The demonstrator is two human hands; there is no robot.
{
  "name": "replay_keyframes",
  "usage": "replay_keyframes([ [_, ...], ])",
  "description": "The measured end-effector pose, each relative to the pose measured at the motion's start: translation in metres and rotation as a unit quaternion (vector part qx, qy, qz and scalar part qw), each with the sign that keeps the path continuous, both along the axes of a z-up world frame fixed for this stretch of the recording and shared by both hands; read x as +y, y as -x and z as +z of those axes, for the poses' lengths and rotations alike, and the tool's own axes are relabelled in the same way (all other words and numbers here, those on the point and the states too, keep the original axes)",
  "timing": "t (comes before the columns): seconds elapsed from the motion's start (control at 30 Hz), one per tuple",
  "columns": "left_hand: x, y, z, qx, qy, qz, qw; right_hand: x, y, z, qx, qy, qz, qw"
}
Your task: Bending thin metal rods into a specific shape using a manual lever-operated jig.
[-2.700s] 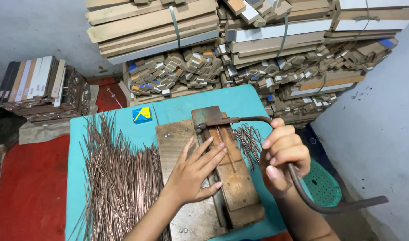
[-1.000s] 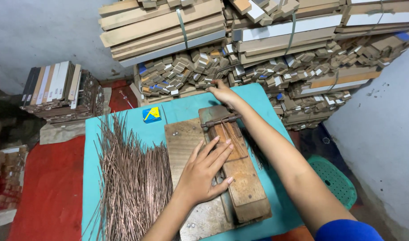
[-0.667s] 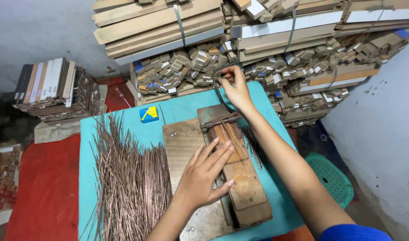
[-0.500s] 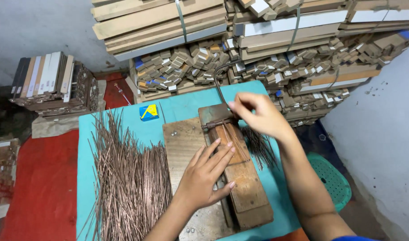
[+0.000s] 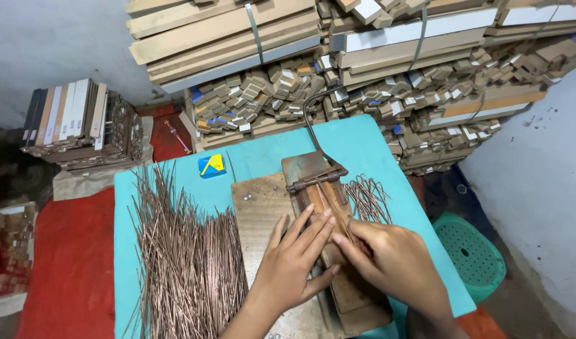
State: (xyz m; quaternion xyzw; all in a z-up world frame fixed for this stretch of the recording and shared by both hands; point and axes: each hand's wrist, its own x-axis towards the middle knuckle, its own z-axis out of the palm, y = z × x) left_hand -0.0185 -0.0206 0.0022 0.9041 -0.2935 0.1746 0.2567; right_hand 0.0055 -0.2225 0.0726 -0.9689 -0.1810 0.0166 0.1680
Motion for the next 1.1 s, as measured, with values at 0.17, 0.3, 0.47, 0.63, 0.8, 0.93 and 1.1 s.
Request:
replay_keyframes([
  [0.17,-0.001,0.000,0.002,-0.011,-0.006,0.003,1.000,-0.001,0.003,-0.002,-0.024,-0.036,0.006,0.999],
  [0.3,-0.001,0.000,0.003,-0.020,-0.022,0.011,0.999,-0.002,0.003,-0.018,-0.044,-0.033,-0.020,0.998],
  [0.47,-0.003,0.003,0.000,-0.052,-0.100,0.036,0.993,0.001,0.000,-0.025,-0.089,-0.022,-0.016,0.996],
  [0.63,-0.005,0.007,0.001,-0.059,-0.152,0.060,0.985,0.007,-0.013,-0.030,-0.114,-0.015,-0.029,0.993],
  [0.8,-0.006,0.006,-0.001,-0.054,-0.140,0.060,0.987,0.013,-0.040,-0.034,-0.110,-0.007,-0.040,0.993],
  [0.93,-0.006,0.006,-0.005,-0.044,-0.131,0.055,0.989,0.020,-0.071,-0.034,-0.125,0.017,-0.036,0.991],
  [1.1,-0.005,0.007,-0.004,-0.034,-0.136,0.052,0.989,0.028,-0.110,-0.023,-0.142,-0.040,-0.016,0.989],
])
